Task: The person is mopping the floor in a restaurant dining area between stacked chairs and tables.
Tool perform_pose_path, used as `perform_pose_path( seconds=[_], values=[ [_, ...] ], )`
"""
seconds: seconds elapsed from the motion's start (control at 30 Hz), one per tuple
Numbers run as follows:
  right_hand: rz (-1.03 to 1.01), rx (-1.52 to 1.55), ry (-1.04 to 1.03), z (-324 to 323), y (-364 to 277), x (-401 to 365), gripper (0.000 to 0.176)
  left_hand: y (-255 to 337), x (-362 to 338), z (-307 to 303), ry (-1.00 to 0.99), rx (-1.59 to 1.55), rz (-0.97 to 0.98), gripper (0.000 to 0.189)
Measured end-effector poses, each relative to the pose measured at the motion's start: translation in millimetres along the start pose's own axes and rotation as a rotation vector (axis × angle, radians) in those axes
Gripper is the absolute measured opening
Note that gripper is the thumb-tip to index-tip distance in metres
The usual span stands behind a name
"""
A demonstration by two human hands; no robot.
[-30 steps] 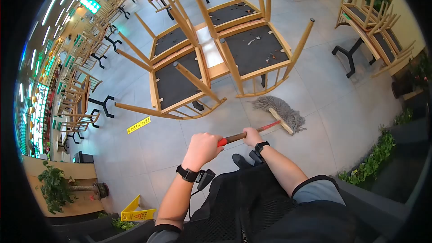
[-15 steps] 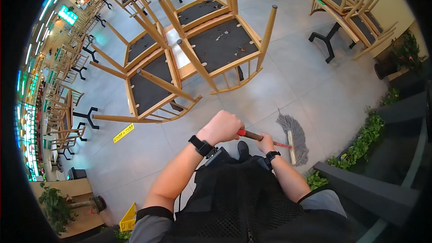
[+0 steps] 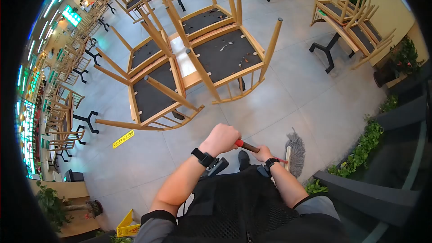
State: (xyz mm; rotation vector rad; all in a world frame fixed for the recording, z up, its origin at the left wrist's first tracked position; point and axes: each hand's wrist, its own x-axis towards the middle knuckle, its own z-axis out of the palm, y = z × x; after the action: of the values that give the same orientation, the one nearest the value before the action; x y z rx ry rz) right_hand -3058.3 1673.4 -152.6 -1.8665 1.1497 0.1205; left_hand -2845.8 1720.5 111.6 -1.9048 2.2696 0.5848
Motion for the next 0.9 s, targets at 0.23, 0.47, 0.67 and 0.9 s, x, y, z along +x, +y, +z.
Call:
perform_pose_path(
  seconds=[0.23, 0.47, 0.67, 0.9],
  values=[
    [-0.238, -0.219, -0.16, 76.2, -70.5, 25.3, 0.024, -39.2, -126.6, 19.9, 0.109, -0.086, -0.26, 0.019],
    [-0.596, -0.422, -0.301, 164.7, -181.9, 25.8, 0.013, -56.4, -269.7, 43.5, 0.186, -0.237, -0.598, 0.024],
    [-0.723, -0.54, -0.414, 248.0, -270.7, 25.9, 0.013, -61.2, -366.6, 78.5, 0.312, -0.288, -0.867, 0.023],
    [-0.879, -0.489, -0.44, 341.2, -310.1, 11.6, 0.01, -64.4, -430.2, 139.9, 0.236, -0.512, -1.101, 0.033]
  ],
)
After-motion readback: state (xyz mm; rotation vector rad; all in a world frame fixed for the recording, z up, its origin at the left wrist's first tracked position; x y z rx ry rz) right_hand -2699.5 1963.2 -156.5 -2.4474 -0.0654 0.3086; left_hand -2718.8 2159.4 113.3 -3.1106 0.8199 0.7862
